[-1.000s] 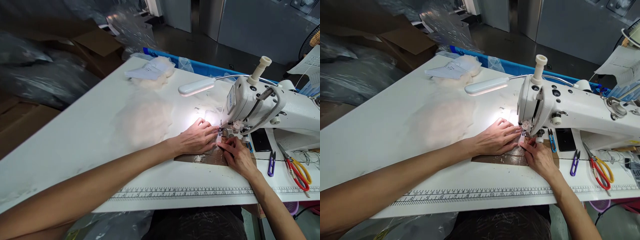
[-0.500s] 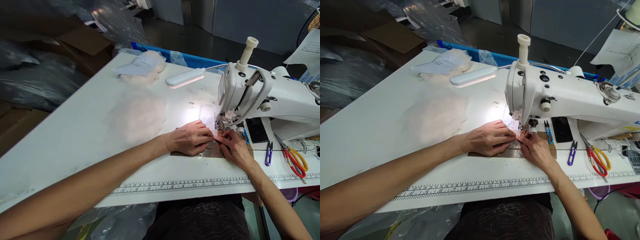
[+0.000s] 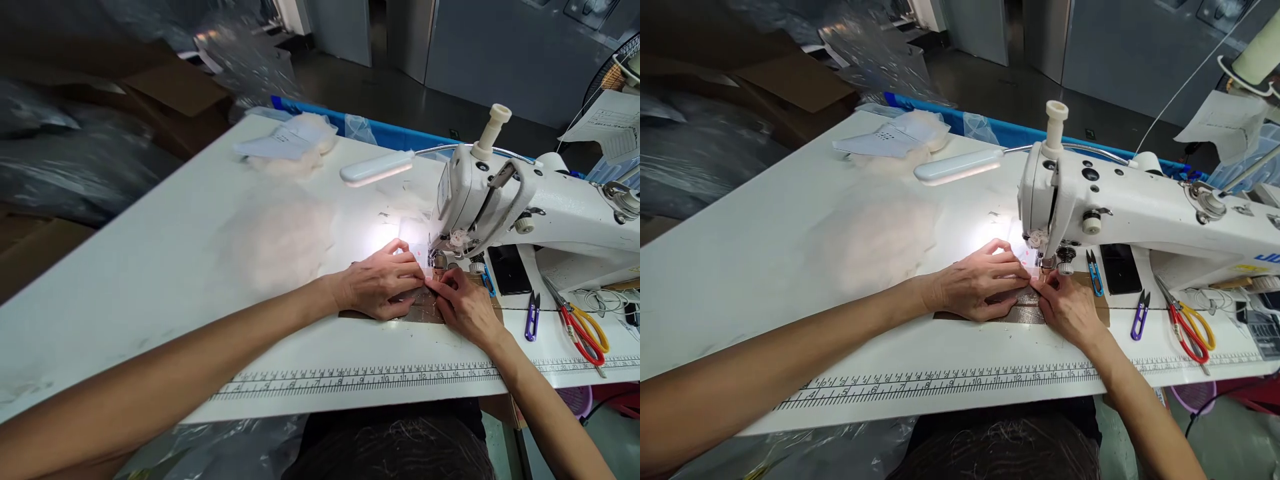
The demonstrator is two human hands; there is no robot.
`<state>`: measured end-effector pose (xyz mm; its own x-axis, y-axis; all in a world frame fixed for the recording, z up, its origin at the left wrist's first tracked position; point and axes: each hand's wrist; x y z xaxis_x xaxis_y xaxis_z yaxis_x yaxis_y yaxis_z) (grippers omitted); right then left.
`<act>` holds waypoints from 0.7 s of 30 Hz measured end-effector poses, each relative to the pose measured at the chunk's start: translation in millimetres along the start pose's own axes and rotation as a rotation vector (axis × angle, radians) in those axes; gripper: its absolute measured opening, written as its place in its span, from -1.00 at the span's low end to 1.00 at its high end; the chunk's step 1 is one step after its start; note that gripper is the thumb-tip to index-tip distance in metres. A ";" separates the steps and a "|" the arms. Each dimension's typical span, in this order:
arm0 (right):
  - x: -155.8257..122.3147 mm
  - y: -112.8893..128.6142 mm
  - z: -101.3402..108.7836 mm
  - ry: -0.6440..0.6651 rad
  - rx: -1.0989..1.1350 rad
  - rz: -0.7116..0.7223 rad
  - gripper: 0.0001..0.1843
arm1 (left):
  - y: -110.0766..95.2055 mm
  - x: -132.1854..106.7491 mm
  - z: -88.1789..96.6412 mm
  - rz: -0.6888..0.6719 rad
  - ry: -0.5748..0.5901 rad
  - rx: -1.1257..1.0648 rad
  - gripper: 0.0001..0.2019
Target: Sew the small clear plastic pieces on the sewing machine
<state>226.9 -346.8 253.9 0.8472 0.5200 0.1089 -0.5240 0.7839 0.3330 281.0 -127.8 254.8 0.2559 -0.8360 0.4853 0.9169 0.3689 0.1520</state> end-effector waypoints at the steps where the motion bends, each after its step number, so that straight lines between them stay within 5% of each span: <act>1: 0.3 0.8 0.3 0.004 -0.010 0.000 -0.60 | -0.2 0.0 -0.4 0.007 0.007 -0.007 -0.82; 21: 13.7 12.7 7.1 0.148 -0.178 -0.127 -0.53 | 5.8 -3.6 -6.9 0.057 0.111 0.028 -0.79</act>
<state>232.5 -332.1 266.3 0.8921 0.4471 -0.0657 -0.4323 0.8867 0.1637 287.5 -125.4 248.0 0.3407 -0.8527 0.3960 0.8914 0.4269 0.1522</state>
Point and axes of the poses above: each hand's wrist, its own x-axis towards the middle knuckle, its own z-axis out of the back of the hand, y = z × x, and after that the axes turned 14 degrees about x, right-handed
